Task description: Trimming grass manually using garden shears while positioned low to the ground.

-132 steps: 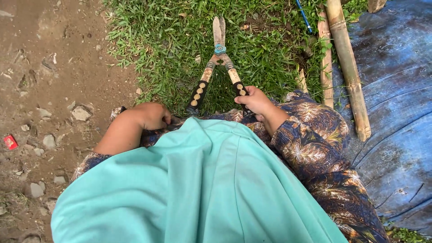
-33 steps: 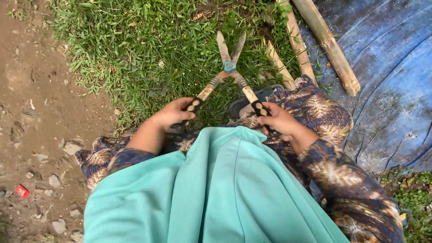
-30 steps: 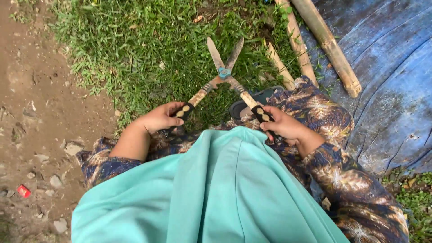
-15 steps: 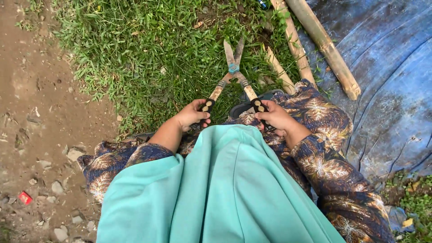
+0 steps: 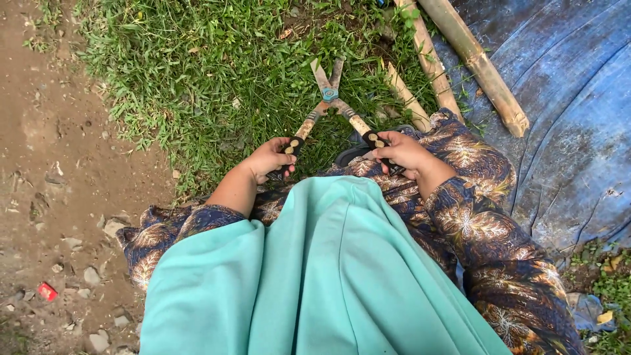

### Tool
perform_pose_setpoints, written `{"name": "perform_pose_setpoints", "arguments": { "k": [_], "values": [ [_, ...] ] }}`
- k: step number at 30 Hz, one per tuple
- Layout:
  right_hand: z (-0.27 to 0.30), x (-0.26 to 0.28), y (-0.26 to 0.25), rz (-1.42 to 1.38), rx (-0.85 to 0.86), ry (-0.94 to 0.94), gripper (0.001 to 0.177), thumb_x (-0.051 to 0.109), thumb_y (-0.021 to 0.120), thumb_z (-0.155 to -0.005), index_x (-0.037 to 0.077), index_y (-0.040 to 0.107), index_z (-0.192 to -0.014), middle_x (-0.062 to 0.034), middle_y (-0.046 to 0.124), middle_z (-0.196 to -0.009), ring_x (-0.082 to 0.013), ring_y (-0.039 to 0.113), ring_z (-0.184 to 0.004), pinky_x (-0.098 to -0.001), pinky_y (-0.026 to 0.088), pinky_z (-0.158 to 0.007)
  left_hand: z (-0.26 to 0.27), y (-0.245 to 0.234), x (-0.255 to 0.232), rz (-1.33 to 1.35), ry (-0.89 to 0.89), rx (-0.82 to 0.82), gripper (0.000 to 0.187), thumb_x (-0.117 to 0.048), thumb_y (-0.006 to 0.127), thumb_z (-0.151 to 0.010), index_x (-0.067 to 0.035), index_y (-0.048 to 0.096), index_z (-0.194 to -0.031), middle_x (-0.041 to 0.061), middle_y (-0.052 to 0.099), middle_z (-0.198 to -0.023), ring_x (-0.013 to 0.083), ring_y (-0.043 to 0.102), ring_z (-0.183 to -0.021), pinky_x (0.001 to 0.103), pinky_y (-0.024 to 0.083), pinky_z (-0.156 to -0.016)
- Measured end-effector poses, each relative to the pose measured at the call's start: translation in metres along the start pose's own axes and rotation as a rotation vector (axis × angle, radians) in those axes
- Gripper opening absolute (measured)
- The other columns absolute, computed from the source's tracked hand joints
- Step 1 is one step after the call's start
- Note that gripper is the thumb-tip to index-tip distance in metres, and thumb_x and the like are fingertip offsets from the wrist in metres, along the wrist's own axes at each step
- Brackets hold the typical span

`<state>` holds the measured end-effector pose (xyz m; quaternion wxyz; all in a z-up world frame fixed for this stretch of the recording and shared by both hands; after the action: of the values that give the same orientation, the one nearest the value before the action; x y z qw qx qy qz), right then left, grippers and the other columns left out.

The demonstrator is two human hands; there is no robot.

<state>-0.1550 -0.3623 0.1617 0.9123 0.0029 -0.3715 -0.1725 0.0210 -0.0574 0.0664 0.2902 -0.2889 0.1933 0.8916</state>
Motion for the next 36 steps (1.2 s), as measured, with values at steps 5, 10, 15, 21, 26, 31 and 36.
{"name": "perform_pose_setpoints", "arguments": {
  "k": [5,10,15,21,26,31,36],
  "values": [
    [-0.1,-0.09,0.033,-0.005,-0.108,0.023,0.076,0.005,0.07,-0.091,-0.007,0.026,-0.152,-0.0234,0.059,-0.104,-0.0241,0.069,-0.055,-0.0367,0.062,-0.046,-0.043,0.038,0.02,0.06,0.031,-0.065,0.08,0.006,0.072,-0.085,0.007,0.028,-0.152,0.025,0.058,-0.107,0.0288,0.072,-0.066,0.036,0.066,-0.049],
    [-0.114,-0.104,0.019,0.126,-0.081,0.057,0.078,0.011,0.072,-0.092,-0.009,0.026,-0.153,-0.0275,0.061,-0.108,-0.0275,0.072,-0.059,-0.0392,0.061,-0.046,-0.04,0.037,0.032,0.127,0.031,-0.036,0.079,0.007,0.072,-0.086,0.008,0.028,-0.151,0.025,0.057,-0.106,0.0303,0.071,-0.065,0.038,0.065,-0.051],
    [-0.072,-0.051,-0.012,0.127,-0.011,0.031,0.075,0.008,0.07,-0.09,-0.014,0.03,-0.15,-0.0292,0.065,-0.09,-0.0256,0.067,-0.05,-0.0373,0.05,-0.035,-0.004,-0.019,-0.011,-0.064,0.033,-0.004,0.076,0.007,0.071,-0.086,0.011,0.033,-0.151,0.025,0.059,-0.109,0.0279,0.071,-0.067,0.039,0.063,-0.049],
    [-0.124,-0.108,0.008,0.013,-0.151,-0.005,0.072,0.005,0.071,-0.091,-0.006,0.033,-0.151,-0.0327,0.065,-0.106,-0.0246,0.068,-0.052,-0.0403,0.058,-0.037,-0.032,0.012,0.003,0.024,0.079,-0.036,0.076,0.008,0.072,-0.084,0.009,0.034,-0.149,0.022,0.061,-0.095,0.0308,0.072,-0.064,0.04,0.064,-0.048],
    [-0.119,-0.102,0.013,0.281,-0.196,-0.006,0.078,0.017,0.076,-0.088,-0.008,0.036,-0.151,-0.0298,0.062,-0.121,-0.0297,0.074,-0.08,-0.0415,0.063,-0.054,-0.06,0.062,0.03,0.093,0.095,-0.024,0.078,0.008,0.07,-0.086,0.011,0.027,-0.151,0.023,0.061,-0.092,0.0292,0.071,-0.061,0.039,0.064,-0.047],
    [-0.075,-0.074,0.002,0.059,-0.129,-0.009,0.078,0.001,0.073,-0.088,-0.012,0.028,-0.151,-0.031,0.058,-0.12,-0.0274,0.068,-0.084,-0.0368,0.065,-0.055,-0.025,0.035,0.005,0.024,0.087,-0.037,0.081,0.009,0.073,-0.083,0.012,0.028,-0.15,0.023,0.062,-0.088,0.0271,0.07,-0.06,0.039,0.064,-0.046],
    [-0.06,-0.052,0.006,-0.066,-0.094,-0.003,0.077,0.0,0.07,-0.088,-0.014,0.03,-0.151,-0.0314,0.056,-0.117,-0.0274,0.068,-0.079,-0.035,0.063,-0.049,-0.003,-0.006,-0.029,-0.111,0.038,-0.039,0.082,0.006,0.072,-0.083,0.014,0.029,-0.152,0.022,0.06,-0.102,0.0261,0.07,-0.068,0.036,0.063,-0.052]
  ]
}}
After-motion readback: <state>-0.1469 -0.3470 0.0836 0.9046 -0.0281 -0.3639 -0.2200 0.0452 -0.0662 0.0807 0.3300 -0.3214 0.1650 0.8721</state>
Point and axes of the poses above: each hand's wrist, its own z-axis away from the middle knuckle, its own y-axis out of the palm, x = y × z, the point moved 2 cm from there along -z, towards the middle knuckle
